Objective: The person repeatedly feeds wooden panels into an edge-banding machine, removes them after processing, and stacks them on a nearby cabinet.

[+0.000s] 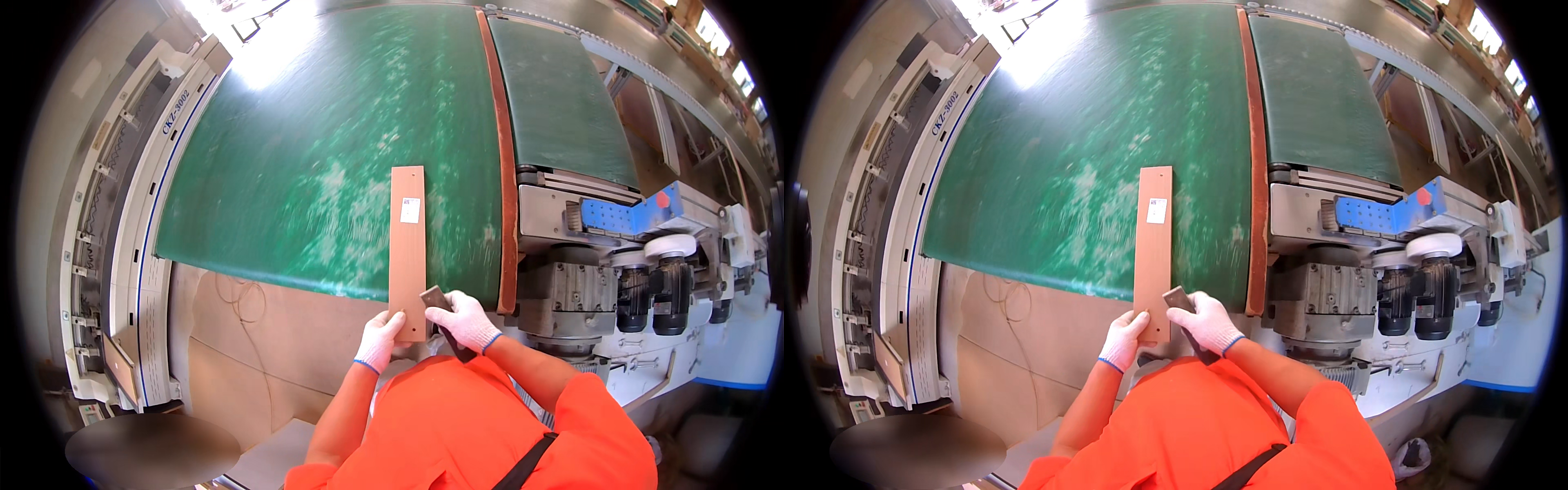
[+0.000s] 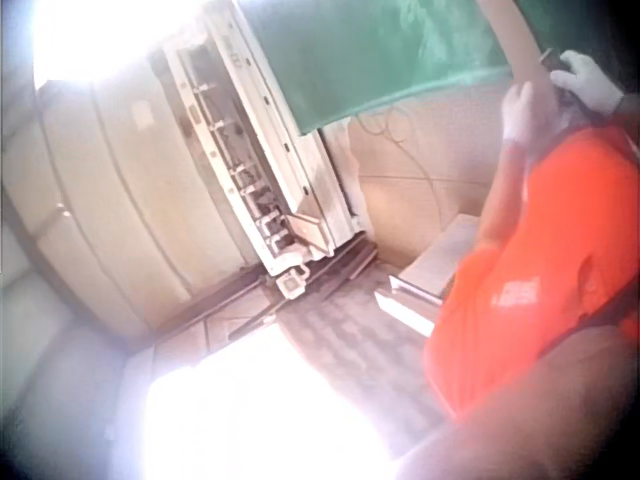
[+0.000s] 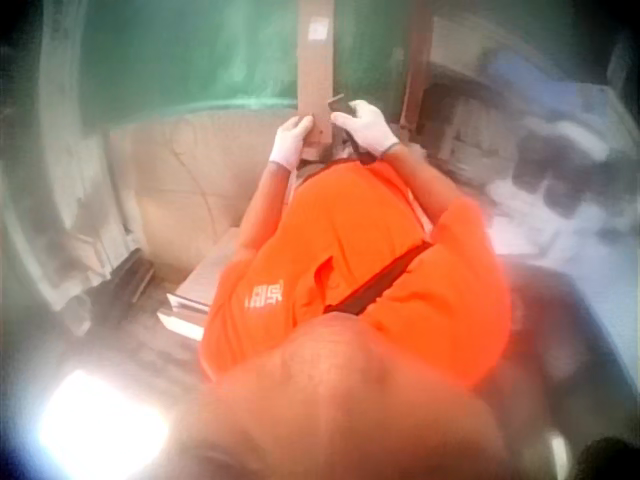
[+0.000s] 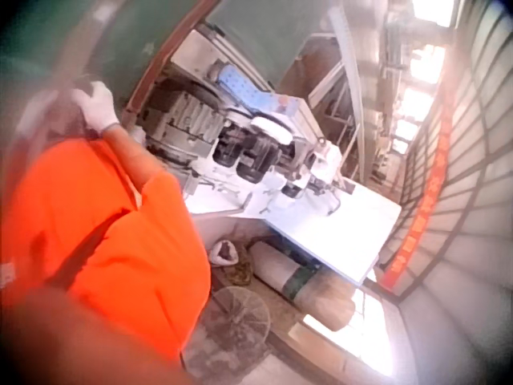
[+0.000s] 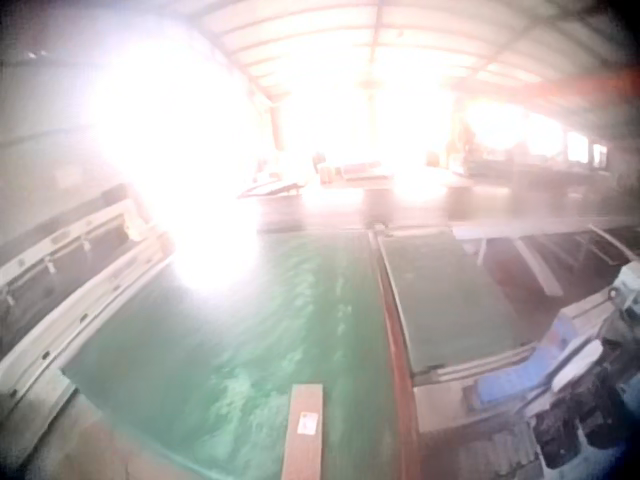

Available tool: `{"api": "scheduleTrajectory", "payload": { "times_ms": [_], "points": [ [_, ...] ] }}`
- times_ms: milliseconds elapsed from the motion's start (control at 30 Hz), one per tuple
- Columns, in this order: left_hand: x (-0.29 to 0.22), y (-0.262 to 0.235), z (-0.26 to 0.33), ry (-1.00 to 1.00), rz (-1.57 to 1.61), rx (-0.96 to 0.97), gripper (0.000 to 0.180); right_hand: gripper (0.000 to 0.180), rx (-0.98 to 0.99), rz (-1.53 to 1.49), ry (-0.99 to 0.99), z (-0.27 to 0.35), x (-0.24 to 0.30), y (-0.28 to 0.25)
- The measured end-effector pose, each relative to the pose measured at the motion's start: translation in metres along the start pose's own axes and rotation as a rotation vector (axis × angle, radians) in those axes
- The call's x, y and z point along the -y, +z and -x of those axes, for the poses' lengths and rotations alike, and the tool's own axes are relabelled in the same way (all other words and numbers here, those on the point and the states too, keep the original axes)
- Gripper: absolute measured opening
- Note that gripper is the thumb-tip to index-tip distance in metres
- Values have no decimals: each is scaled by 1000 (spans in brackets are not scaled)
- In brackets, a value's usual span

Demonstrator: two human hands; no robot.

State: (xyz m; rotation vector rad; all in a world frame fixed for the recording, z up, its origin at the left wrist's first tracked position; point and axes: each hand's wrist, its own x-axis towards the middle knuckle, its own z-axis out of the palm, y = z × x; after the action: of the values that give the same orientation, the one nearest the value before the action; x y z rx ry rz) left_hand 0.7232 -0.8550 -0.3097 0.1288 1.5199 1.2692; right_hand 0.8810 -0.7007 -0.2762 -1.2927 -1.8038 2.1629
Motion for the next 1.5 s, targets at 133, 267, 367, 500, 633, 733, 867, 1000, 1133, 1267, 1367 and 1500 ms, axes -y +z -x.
{"api": "scheduleTrajectory", "payload": {
  "times_ms": [133, 267, 367, 500, 633, 733, 867, 1000, 1133, 1267, 1367, 1500],
  "points": [
    [4, 4, 3, 50, -13, -6, 41, 27, 29, -169, 140, 21, 5, 19],
    [37, -21, 18, 35, -28, 18, 41, 21, -37, -285, 62, 8, 1, 45],
    [69, -54, 49, 20, -15, 45, 42, 17, -133, -378, 18, -20, 2, 70],
    [104, -102, 101, 33, 4, 1, 43, 15, -185, -405, -65, -58, 6, 97],
    [114, -142, 157, 0, -81, -37, 42, 8, -213, -402, -135, -90, 9, 123],
    [129, -163, 181, 9, -111, -52, 40, 9, -245, -324, -213, -139, 1, 108],
    [166, -194, 221, 53, -53, -124, 40, 15, -114, -411, -198, -86, 34, 148],
    [178, -203, 245, 131, -98, -191, 37, 19, 55, -702, -58, -46, -4, 185],
    [178, -211, 282, 205, -109, -181, 38, 29, 97, -478, -74, -14, 7, 207],
    [167, -213, 315, 255, -53, -167, 35, 30, 143, -350, -452, 17, 71, 248],
    [158, -215, 313, 238, -135, -262, 34, 29, 181, -283, -568, 50, 101, 273],
    [119, -200, 290, 479, -103, -504, 33, 20, 241, -155, -676, 84, 105, 288]
  ]
}}
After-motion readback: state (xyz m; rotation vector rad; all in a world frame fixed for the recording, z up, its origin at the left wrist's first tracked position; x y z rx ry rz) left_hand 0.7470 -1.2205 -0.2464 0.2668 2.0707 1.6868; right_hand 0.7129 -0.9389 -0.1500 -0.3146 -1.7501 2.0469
